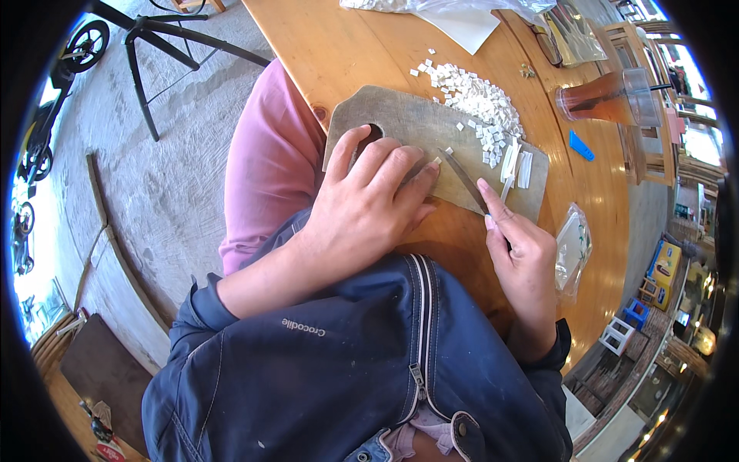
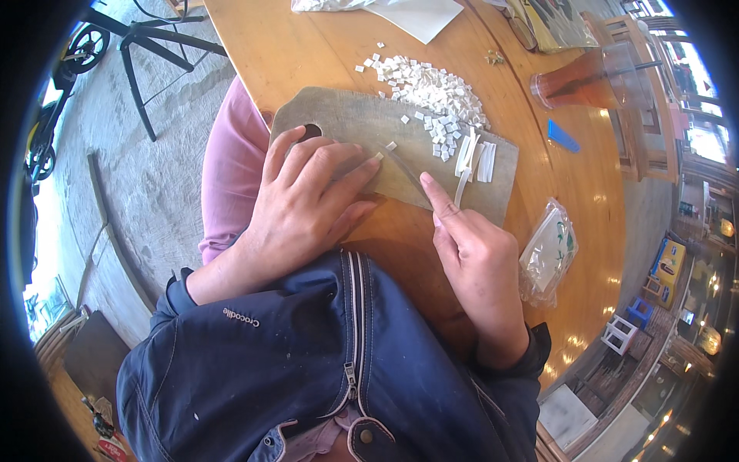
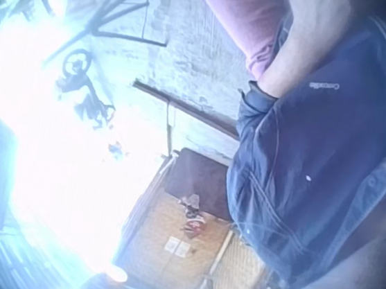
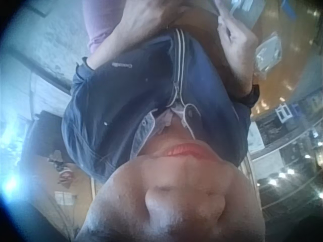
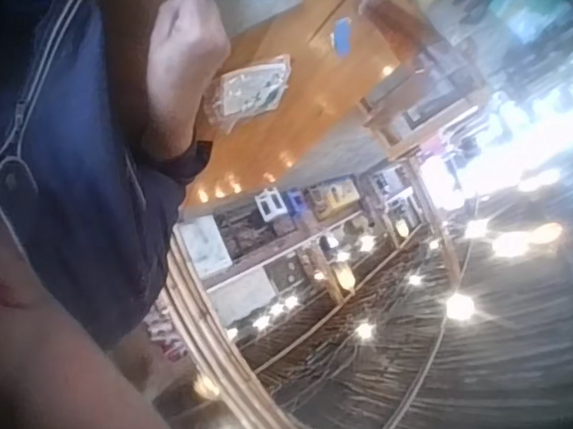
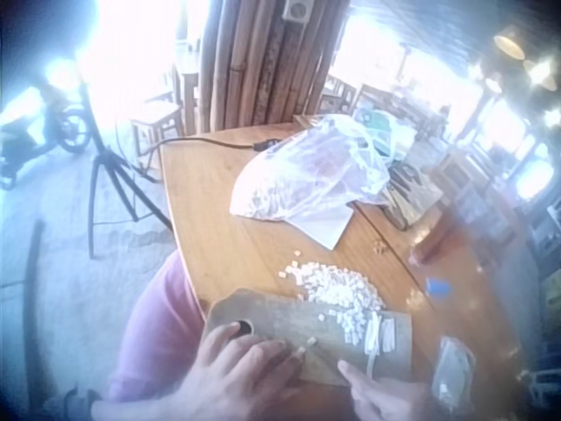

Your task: The person uses a knife to cut a white block into small cubes on a cutting board. They repeatedly slice the material and gather the cubes on the board.

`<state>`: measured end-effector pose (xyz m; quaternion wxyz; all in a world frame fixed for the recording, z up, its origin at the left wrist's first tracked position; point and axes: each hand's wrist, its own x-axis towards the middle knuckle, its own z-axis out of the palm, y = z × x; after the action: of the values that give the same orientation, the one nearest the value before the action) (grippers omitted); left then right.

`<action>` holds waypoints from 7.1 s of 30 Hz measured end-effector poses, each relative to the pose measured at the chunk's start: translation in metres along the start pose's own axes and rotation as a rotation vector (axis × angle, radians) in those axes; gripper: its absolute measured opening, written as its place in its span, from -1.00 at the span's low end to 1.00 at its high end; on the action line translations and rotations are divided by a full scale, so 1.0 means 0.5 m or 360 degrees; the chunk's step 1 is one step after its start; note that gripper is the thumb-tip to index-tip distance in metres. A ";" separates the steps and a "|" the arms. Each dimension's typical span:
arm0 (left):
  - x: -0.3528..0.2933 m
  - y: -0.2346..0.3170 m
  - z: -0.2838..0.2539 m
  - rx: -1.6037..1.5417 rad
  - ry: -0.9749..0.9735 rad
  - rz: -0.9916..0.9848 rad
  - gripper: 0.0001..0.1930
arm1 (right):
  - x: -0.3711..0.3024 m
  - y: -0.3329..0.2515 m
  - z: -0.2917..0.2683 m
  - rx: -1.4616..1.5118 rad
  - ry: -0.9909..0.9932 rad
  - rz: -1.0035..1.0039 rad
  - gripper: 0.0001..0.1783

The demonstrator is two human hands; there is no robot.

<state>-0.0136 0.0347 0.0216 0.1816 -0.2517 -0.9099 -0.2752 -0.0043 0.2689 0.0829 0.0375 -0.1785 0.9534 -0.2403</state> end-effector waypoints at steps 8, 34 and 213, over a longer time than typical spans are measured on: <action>0.000 -0.008 0.004 -0.0052 0.0040 0.0043 -0.54 | -0.003 0.002 0.006 -0.0055 -0.0013 -0.0066 -0.29; -0.010 -0.007 -0.011 -0.0144 0.0055 0.0027 -0.65 | -0.010 -0.007 0.012 -0.0252 -0.0046 -0.0065 -0.31; 0.012 0.086 -0.019 0.0197 -0.0138 -0.0114 -0.56 | -0.036 0.024 -0.001 -0.0015 0.0126 -0.0056 -0.32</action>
<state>0.0072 0.0623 0.0496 0.1473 -0.2190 -0.9406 -0.2137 0.0085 0.2855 0.0773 -0.0053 -0.1857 0.9520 -0.2435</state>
